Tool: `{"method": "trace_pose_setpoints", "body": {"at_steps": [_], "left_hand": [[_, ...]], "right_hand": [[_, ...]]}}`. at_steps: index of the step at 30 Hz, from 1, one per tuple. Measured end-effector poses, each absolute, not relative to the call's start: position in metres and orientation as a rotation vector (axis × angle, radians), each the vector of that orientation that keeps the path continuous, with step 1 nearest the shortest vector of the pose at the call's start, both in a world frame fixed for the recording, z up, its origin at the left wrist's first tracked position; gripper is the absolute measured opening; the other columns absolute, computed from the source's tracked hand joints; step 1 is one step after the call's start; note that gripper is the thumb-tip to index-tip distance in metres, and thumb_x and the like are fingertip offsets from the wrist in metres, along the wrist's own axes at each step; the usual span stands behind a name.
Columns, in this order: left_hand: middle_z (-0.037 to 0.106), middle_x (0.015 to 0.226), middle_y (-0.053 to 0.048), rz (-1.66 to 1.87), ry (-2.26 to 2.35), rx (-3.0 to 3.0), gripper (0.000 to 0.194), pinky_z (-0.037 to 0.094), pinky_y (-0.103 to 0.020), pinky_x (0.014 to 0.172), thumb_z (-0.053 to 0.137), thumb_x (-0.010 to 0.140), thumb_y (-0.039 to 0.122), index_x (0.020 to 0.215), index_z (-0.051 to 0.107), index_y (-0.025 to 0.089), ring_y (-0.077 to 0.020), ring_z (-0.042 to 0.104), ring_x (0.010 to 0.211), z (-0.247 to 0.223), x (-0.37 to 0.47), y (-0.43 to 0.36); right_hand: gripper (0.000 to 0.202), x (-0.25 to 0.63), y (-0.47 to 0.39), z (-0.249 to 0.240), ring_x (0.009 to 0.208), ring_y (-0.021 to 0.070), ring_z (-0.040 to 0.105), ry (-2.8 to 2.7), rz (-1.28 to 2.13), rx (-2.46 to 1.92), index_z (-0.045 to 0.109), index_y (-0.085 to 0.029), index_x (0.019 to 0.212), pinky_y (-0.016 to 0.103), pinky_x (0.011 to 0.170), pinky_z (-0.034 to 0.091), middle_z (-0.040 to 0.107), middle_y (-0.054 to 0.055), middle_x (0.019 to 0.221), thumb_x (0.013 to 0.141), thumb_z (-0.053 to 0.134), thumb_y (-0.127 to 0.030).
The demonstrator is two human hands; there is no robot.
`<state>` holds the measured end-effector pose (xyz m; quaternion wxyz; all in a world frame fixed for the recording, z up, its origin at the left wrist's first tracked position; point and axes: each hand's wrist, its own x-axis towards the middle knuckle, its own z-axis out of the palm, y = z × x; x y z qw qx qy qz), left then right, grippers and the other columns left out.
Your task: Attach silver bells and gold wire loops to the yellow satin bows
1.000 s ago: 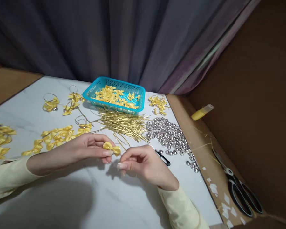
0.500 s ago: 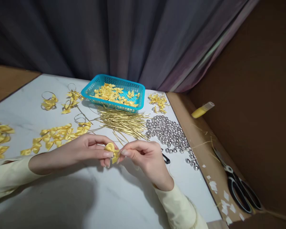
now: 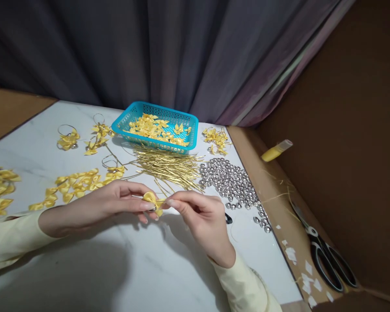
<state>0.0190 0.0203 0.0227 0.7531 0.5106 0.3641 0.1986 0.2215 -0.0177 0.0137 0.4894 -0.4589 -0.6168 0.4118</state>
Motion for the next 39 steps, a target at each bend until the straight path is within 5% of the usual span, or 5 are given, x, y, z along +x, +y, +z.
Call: {"method": "trace_pose_setpoints", "body": {"at_steps": [13, 39], "left_hand": [[0.074, 0.088, -0.006, 0.465, 0.800, 0.966, 0.012, 0.051, -0.020, 0.079, 0.064, 0.083, 0.024, 0.080, 0.072, 0.014, -0.0135, 0.067, 0.082, 0.0175, 0.0178, 0.0202], [0.074, 0.089, -0.006, 0.425, 0.818, 1.057, 0.016, 0.051, -0.023, 0.080, 0.067, 0.079, 0.027, 0.086, 0.074, 0.014, -0.0174, 0.066, 0.088, 0.0166, 0.0200, 0.0197]], "right_hand": [[0.010, 0.2199, -0.0203, 0.0120, 0.054, 0.0093, 0.057, -1.702, 0.638, -1.144, 0.067, -0.022, 0.083, 0.022, 0.049, 0.045, 0.070, 0.000, 0.073, 0.085, 0.060, -0.016], [0.009, 0.2175, -0.0228, 0.0121, 0.055, 0.0071, 0.060, -1.693, 0.556, -1.162, 0.067, -0.021, 0.080, 0.018, 0.054, 0.049, 0.070, -0.003, 0.070, 0.083, 0.062, -0.013]]}}
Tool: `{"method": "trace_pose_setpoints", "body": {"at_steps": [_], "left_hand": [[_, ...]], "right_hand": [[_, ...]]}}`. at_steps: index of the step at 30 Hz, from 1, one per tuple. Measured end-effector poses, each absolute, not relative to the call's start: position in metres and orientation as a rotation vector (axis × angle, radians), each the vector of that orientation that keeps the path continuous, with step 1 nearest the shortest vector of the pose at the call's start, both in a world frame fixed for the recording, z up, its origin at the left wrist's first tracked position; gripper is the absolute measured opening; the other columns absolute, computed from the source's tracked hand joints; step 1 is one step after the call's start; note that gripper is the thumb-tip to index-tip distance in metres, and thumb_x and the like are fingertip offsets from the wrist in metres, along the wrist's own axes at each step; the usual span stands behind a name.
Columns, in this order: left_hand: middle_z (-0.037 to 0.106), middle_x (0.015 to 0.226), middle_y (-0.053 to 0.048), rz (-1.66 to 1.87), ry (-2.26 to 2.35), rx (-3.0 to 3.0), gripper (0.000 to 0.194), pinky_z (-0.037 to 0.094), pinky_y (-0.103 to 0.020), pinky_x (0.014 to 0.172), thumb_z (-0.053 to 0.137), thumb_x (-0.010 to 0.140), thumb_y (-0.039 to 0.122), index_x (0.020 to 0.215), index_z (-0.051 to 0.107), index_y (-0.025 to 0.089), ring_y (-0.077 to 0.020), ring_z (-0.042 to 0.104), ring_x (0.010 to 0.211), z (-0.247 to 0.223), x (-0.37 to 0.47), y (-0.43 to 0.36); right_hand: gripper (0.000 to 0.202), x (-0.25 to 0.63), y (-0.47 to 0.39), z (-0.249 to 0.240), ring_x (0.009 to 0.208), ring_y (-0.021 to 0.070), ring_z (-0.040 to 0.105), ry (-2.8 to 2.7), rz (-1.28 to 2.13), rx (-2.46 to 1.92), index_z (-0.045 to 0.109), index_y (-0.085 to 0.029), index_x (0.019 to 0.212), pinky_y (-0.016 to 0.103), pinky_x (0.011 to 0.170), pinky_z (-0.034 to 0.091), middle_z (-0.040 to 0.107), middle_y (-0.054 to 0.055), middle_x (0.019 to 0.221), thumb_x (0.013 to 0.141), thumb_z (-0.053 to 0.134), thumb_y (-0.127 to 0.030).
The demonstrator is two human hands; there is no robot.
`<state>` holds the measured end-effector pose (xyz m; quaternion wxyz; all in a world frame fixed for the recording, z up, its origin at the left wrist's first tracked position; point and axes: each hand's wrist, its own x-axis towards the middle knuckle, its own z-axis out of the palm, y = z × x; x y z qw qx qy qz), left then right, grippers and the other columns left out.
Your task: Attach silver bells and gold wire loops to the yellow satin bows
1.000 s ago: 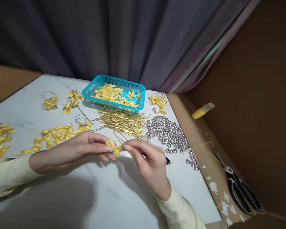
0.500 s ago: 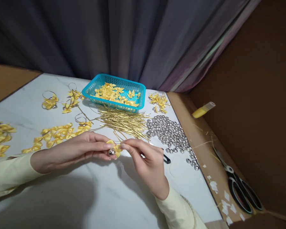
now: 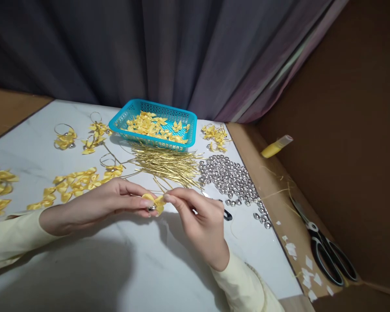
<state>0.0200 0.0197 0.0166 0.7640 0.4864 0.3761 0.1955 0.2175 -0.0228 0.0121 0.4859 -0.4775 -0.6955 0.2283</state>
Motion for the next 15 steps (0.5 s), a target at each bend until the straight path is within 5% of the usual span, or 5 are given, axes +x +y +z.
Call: {"method": "trace_pose_setpoints", "body": {"at_steps": [15], "left_hand": [[0.073, 0.081, -0.001, 0.510, 0.835, 0.910, 0.009, 0.051, -0.014, 0.073, 0.068, 0.080, 0.023, 0.082, 0.073, 0.016, -0.0107, 0.067, 0.079, 0.020, 0.019, 0.019]], "right_hand": [[0.008, 0.209, -0.041, 0.020, 0.055, 0.0088, 0.061, -1.842, 0.647, -0.978, 0.065, -0.014, 0.085, 0.019, 0.051, 0.047, 0.070, 0.002, 0.070, 0.083, 0.059, -0.009]]}}
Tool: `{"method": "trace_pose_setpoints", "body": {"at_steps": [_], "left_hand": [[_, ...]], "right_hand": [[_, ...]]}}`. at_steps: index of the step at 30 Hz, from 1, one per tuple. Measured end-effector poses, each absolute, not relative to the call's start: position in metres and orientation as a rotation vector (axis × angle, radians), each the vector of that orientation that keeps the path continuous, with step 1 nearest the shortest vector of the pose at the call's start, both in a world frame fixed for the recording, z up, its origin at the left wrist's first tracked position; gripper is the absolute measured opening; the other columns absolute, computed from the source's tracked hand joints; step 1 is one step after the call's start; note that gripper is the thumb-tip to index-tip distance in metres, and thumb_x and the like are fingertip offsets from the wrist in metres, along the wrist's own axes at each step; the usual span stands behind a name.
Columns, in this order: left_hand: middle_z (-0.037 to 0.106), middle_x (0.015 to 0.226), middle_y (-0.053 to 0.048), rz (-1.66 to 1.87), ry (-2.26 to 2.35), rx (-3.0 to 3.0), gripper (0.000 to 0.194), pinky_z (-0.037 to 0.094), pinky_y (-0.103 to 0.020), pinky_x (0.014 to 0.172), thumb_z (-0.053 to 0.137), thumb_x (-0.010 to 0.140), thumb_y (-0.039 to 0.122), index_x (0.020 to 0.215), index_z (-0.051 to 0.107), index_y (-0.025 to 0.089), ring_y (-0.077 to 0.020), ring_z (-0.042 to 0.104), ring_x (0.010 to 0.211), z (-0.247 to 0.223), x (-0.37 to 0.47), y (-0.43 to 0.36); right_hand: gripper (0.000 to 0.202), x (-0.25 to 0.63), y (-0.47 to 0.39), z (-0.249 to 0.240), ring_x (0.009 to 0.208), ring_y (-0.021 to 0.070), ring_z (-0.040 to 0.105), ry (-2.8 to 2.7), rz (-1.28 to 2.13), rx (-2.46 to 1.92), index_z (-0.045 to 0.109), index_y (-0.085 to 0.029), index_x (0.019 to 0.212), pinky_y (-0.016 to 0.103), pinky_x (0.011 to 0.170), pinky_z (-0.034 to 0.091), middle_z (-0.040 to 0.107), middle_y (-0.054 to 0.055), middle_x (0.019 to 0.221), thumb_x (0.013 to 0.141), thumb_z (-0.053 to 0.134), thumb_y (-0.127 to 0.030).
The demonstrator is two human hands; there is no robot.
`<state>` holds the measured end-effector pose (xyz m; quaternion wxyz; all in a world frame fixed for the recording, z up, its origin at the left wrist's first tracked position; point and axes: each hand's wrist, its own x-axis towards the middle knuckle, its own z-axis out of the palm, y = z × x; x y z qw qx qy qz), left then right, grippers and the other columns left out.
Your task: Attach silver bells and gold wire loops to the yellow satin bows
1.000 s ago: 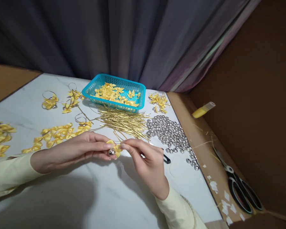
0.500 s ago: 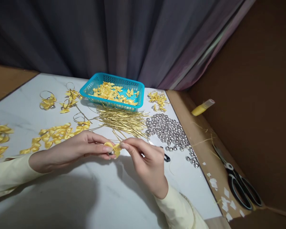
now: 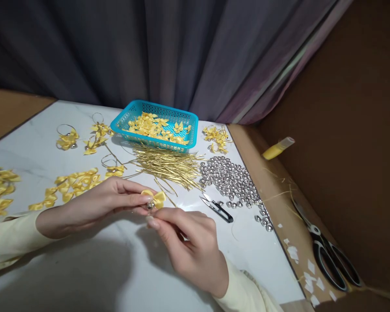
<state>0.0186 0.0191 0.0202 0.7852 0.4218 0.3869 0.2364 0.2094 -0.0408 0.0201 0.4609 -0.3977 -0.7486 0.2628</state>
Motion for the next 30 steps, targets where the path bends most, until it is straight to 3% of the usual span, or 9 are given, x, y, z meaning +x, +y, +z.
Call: {"method": "trace_pose_setpoints", "body": {"at_steps": [4, 9, 30], "left_hand": [[0.074, 0.085, -0.003, 0.553, 0.843, 0.886, 0.015, 0.053, -0.016, 0.074, 0.071, 0.078, 0.024, 0.089, 0.070, 0.015, -0.0128, 0.069, 0.082, 0.0181, 0.0179, 0.0197], [0.074, 0.077, -0.003, 0.586, 0.853, 0.837, 0.014, 0.054, -0.015, 0.071, 0.074, 0.075, 0.022, 0.081, 0.066, 0.014, -0.0119, 0.070, 0.075, 0.0183, 0.0192, 0.0196], [0.072, 0.077, -0.001, 0.602, 0.828, 0.821, 0.004, 0.055, -0.013, 0.068, 0.071, 0.077, 0.018, 0.078, 0.072, 0.014, -0.0088, 0.068, 0.070, 0.0183, 0.0208, 0.0189]], "right_hand": [[0.010, 0.2138, -0.0403, 0.0234, 0.041, 0.0045, 0.047, -1.797, 0.544, -1.068, 0.064, -0.016, 0.080, 0.018, 0.042, 0.038, 0.067, -0.002, 0.062, 0.082, 0.059, -0.007], [0.016, 0.2144, -0.0372, 0.0228, 0.034, 0.0033, 0.029, -1.759, 0.654, -1.186, 0.060, -0.015, 0.068, 0.019, 0.032, 0.022, 0.057, -0.004, 0.046, 0.084, 0.058, -0.012], [0.024, 0.2072, -0.0361, 0.0202, 0.034, 0.0041, 0.031, -1.840, 0.708, -1.219, 0.058, -0.013, 0.063, 0.021, 0.034, 0.022, 0.053, -0.003, 0.040, 0.086, 0.053, -0.018]]}}
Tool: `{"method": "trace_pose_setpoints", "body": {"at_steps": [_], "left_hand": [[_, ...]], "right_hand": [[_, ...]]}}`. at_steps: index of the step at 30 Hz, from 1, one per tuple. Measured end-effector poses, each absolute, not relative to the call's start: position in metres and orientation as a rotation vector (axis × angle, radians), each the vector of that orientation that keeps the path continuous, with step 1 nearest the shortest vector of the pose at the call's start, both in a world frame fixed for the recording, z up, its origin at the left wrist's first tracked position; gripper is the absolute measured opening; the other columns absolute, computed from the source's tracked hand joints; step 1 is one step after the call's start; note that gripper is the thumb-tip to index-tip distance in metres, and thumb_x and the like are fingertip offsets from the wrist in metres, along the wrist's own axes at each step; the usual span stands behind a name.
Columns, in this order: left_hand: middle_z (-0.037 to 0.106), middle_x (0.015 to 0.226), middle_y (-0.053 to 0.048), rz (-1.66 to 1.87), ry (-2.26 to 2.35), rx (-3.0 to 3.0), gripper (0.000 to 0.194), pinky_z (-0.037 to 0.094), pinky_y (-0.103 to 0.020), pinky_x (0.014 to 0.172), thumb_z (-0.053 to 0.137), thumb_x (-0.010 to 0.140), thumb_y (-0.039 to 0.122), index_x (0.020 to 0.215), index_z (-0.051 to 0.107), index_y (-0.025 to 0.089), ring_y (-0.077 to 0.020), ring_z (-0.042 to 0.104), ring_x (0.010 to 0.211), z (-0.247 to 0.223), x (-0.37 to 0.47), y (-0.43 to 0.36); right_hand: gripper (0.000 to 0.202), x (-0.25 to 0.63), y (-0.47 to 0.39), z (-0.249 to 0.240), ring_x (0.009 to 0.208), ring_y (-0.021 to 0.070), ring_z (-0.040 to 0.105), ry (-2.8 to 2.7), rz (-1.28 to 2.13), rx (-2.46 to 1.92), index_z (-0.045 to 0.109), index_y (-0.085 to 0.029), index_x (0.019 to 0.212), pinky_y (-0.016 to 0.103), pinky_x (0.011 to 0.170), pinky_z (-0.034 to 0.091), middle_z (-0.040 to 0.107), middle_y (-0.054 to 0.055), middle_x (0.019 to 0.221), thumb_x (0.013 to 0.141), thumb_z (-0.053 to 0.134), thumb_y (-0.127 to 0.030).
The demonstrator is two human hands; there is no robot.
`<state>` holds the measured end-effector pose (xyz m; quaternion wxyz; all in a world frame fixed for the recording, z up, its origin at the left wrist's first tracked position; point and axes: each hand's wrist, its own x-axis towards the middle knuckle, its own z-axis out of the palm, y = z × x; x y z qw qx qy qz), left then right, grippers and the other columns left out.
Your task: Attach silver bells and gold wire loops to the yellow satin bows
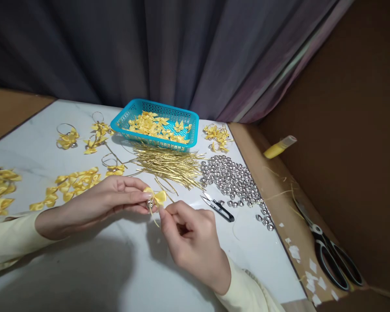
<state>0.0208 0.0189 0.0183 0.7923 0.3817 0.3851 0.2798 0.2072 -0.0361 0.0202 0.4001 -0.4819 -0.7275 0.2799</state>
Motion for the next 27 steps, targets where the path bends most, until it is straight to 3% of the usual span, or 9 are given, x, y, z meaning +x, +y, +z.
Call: {"method": "trace_pose_setpoints", "body": {"at_steps": [27], "left_hand": [[0.072, 0.076, -0.002, 0.576, 0.934, 0.866, 0.020, 0.052, -0.016, 0.069, 0.075, 0.073, 0.029, 0.083, 0.066, 0.014, -0.0105, 0.068, 0.071, 0.0175, 0.0204, 0.0161]], "right_hand": [[0.027, 0.2064, -0.0351, 0.0208, 0.033, 0.0045, 0.032, -1.817, 0.796, -1.259, 0.055, -0.014, 0.061, 0.020, 0.035, 0.023, 0.051, -0.003, 0.039, 0.086, 0.052, -0.021]]}}
